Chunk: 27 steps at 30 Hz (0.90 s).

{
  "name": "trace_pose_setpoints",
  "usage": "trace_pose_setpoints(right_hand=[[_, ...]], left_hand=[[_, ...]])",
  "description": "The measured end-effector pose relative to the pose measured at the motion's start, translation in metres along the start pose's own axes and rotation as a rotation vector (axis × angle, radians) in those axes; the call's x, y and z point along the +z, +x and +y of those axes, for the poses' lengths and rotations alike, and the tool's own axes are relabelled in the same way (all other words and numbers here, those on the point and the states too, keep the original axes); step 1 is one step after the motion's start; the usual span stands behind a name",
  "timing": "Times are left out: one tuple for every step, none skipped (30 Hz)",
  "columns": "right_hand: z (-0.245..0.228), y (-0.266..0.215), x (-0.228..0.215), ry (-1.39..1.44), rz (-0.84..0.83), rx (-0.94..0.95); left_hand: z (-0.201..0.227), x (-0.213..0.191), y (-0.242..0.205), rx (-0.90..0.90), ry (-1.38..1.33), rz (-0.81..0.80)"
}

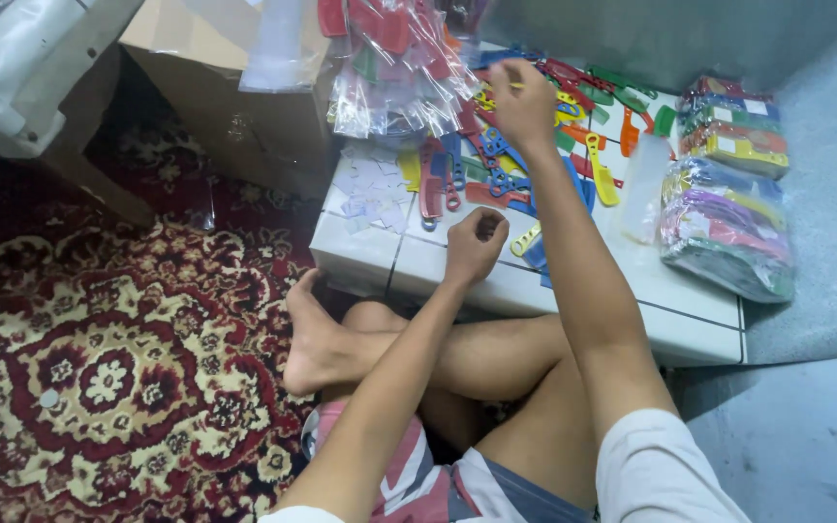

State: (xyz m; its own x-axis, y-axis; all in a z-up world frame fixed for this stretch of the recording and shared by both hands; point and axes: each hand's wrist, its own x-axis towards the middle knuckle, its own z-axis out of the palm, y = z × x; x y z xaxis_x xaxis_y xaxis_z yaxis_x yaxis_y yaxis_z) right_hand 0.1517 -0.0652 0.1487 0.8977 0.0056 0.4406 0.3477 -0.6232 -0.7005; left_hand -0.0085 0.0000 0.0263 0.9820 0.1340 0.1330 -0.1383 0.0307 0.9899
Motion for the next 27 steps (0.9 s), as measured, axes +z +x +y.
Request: trace_pose_setpoints(right_hand=[[0.024,-0.016,-0.019,0.000,-0.004,-0.002],[0.048,-0.032,-0.038,-0.085,0.106,-0.024],[0.074,-0.051,-0.059,-0.172,0.216,-0.041],[0.110,-0.068,-0.076,-0.174,0.212,-0.035],[0.145,-0.085,-0.092,-0.384,0.311,-0.014],[0.180,-0.102,-0.108,-0.595,0.409,0.006],[0.200,-0.108,-0.117,-0.594,0.395,0.003],[0.220,-0.115,-0.126,-0.600,0.312,0.137],[0.241,-0.123,-0.138,-0.607,0.236,0.275],[0.248,-0.125,-0.143,-0.611,0.230,0.278],[0.254,-0.123,-0.145,-0.635,0.110,0.361],[0.260,-0.121,-0.146,-0.657,-0.012,0.443],[0.259,-0.121,-0.147,-0.656,-0.010,0.453],[0.257,-0.121,-0.148,-0.664,0.037,0.466],[0.256,-0.118,-0.148,-0.671,0.083,0.475],[0.264,-0.122,-0.148,-0.669,0.084,0.480],[0.271,-0.121,-0.146,-0.683,0.112,0.480],[0.278,-0.119,-0.145,-0.696,0.139,0.481],[0.281,-0.118,-0.145,-0.694,0.139,0.485],[0.285,-0.118,-0.146,-0.694,0.169,0.467],[0.289,-0.118,-0.147,-0.696,0.199,0.451],[0.291,-0.122,-0.147,-0.695,0.198,0.459],[0.293,-0.122,-0.147,-0.670,0.217,0.456],[0.294,-0.123,-0.147,-0.644,0.235,0.453],[0.286,-0.123,-0.147,-0.643,0.238,0.458],[0.278,-0.123,-0.148,-0.609,0.287,0.404],[0.270,-0.122,-0.148,-0.575,0.334,0.347]], left_hand=[[-0.006,0.001,0.003,-0.001,-0.001,0.004],[-0.012,0.003,0.006,0.003,0.006,-0.005],[-0.019,0.006,0.005,0.001,0.012,-0.019],[-0.019,0.007,0.006,-0.006,0.012,-0.021],[-0.019,0.008,0.006,0.001,0.018,-0.016],[-0.019,0.008,0.005,0.008,0.025,-0.012],[-0.019,0.007,0.005,-0.002,0.023,-0.002],[-0.019,0.006,0.005,0.006,0.022,-0.004],[-0.018,0.007,0.005,0.017,0.021,-0.017],[-0.018,0.009,0.002,0.010,0.019,-0.016],[-0.018,0.008,0.003,0.010,0.025,-0.003],[-0.017,0.007,0.003,0.010,0.031,0.011],[-0.014,0.007,0.002,0.007,0.034,0.003],[-0.011,0.006,0.000,0.008,0.016,0.007],[-0.007,0.005,0.001,0.011,-0.001,0.016],[-0.009,0.006,-0.002,0.010,0.002,0.011],[-0.009,0.006,-0.001,0.003,-0.002,0.008],[-0.010,0.006,0.000,-0.004,-0.005,0.005],[-0.010,0.007,0.001,-0.005,-0.002,0.002],[-0.011,0.007,0.002,0.003,-0.003,0.005],[-0.013,0.008,0.002,0.008,-0.005,0.005],[-0.012,0.009,0.000,0.004,-0.001,0.000],[-0.011,0.009,0.000,0.015,0.011,-0.002],[-0.010,0.009,0.000,0.025,0.022,-0.004],[-0.009,0.009,0.000,0.025,0.025,-0.010],[-0.008,0.009,-0.001,0.031,0.037,-0.011],[-0.008,0.009,-0.001,0.036,0.049,-0.009]])
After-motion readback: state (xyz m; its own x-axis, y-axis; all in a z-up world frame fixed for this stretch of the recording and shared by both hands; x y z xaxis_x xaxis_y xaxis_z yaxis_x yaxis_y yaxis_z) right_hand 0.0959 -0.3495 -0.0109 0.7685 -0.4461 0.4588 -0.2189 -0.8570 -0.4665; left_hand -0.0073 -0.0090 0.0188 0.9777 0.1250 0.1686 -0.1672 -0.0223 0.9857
